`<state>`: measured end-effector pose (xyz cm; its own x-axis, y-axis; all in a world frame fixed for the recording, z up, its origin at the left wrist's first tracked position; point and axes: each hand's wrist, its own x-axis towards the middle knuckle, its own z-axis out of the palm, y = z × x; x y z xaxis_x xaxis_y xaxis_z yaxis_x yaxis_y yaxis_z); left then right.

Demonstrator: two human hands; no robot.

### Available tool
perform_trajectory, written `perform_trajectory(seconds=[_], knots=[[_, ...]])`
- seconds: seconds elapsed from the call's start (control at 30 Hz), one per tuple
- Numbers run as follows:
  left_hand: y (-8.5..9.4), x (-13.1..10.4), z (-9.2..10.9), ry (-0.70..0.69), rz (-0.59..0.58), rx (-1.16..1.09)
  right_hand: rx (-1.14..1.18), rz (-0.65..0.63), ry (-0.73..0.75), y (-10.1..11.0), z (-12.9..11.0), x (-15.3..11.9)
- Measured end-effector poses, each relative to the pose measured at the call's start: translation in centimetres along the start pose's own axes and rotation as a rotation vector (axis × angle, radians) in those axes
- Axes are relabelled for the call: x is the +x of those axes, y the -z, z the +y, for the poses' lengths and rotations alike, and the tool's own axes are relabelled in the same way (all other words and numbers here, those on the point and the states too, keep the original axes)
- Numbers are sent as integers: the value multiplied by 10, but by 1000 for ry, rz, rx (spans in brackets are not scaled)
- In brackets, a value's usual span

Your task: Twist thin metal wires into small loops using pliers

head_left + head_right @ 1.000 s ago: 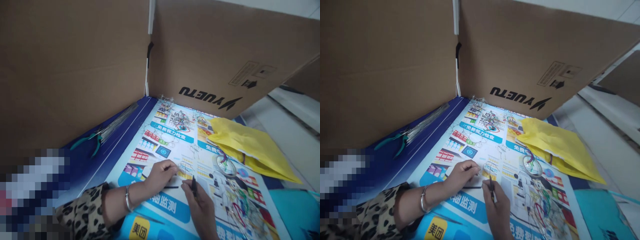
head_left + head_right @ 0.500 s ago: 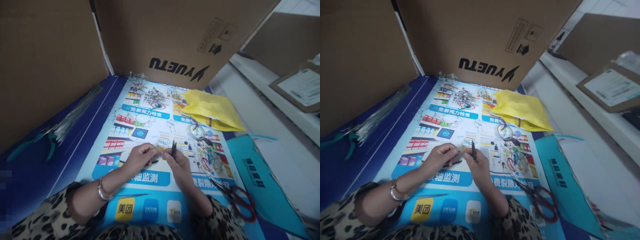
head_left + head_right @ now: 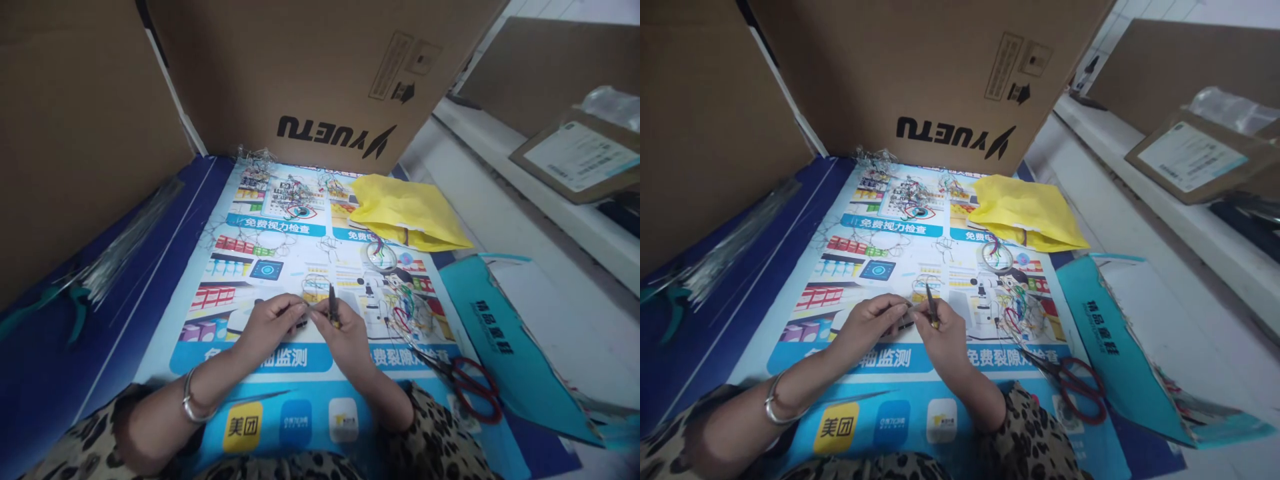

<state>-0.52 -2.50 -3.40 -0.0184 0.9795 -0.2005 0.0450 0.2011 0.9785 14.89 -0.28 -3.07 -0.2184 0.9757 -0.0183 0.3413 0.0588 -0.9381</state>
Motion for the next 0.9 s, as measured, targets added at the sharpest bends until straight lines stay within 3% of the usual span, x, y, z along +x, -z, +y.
perform_trajectory(seconds=[0.13,0.4,0.67,0.9], knots=[[-2,-4,-1,-5,50,51,-88,4,43,-3,4,-4],[-2,-8,-2,-224,109,301,-262,-7,183,-5,6,-6],[2,-5,-4,-422,102,438,-242,-52,242,-7,7,-6],[0,-4,0,-450,81,456,-214,-42,245,-9,5,-7]])
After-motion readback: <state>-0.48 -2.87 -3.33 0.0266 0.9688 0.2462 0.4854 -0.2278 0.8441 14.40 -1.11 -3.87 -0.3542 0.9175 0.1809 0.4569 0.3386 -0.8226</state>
